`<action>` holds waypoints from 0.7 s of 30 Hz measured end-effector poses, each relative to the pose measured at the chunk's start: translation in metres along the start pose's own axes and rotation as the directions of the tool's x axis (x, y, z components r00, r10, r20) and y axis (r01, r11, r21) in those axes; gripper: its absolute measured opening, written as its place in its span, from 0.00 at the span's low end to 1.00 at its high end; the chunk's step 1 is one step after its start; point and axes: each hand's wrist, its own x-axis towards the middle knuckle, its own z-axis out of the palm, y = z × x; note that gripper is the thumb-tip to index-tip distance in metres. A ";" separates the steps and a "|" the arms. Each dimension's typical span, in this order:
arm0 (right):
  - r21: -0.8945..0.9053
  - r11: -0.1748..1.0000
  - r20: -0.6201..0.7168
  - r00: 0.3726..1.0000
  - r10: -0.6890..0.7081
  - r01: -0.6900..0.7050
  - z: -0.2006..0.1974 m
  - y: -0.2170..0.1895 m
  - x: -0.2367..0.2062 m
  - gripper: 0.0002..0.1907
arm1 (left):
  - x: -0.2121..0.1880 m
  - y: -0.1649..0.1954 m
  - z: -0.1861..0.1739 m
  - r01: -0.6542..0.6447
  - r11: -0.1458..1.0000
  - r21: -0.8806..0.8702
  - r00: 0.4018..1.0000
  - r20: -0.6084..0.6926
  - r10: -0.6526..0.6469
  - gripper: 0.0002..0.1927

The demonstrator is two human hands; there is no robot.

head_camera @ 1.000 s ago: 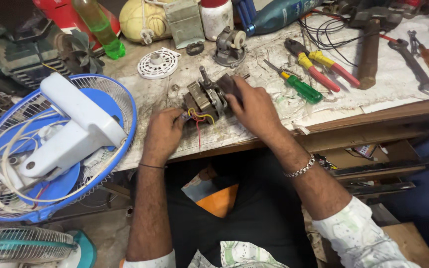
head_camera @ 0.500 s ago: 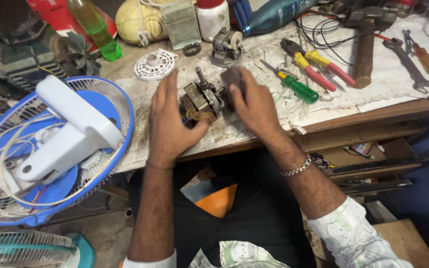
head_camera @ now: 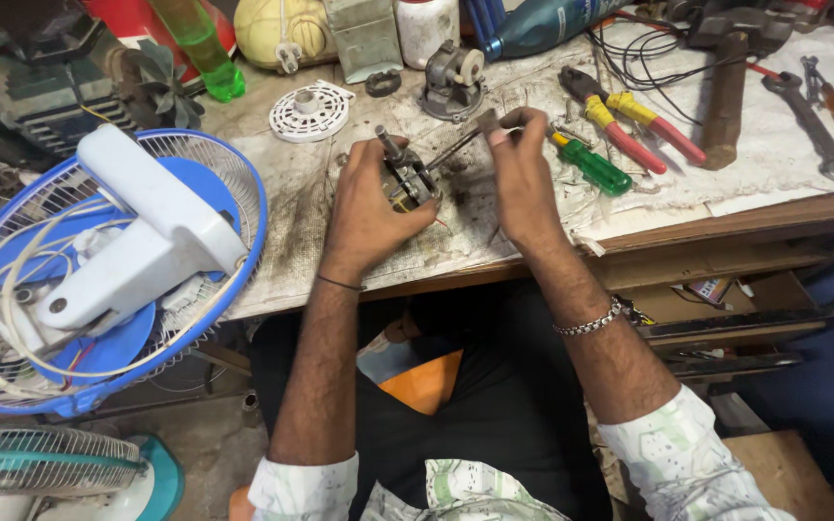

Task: The person disassembles a small electric motor on a cluttered workbench, removes the rotor, cleans it with a cloth, and reassembles the motor using pliers and a screwdriver.

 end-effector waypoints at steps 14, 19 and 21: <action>-0.313 0.936 0.172 0.979 -0.113 0.163 0.015 -0.042 0.008 0.21 | 0.002 -0.005 0.007 -0.001 0.999 0.039 1.000 0.003 0.001 0.41; -0.346 0.922 0.140 0.981 -0.133 0.175 0.021 -0.040 0.010 0.20 | -0.002 -0.009 0.016 -0.058 0.995 0.087 0.995 -0.081 0.065 0.40; -0.309 0.926 0.160 0.972 -0.173 0.216 0.020 -0.040 0.013 0.21 | -0.002 -0.010 0.016 -0.056 0.994 0.092 0.994 -0.084 0.064 0.39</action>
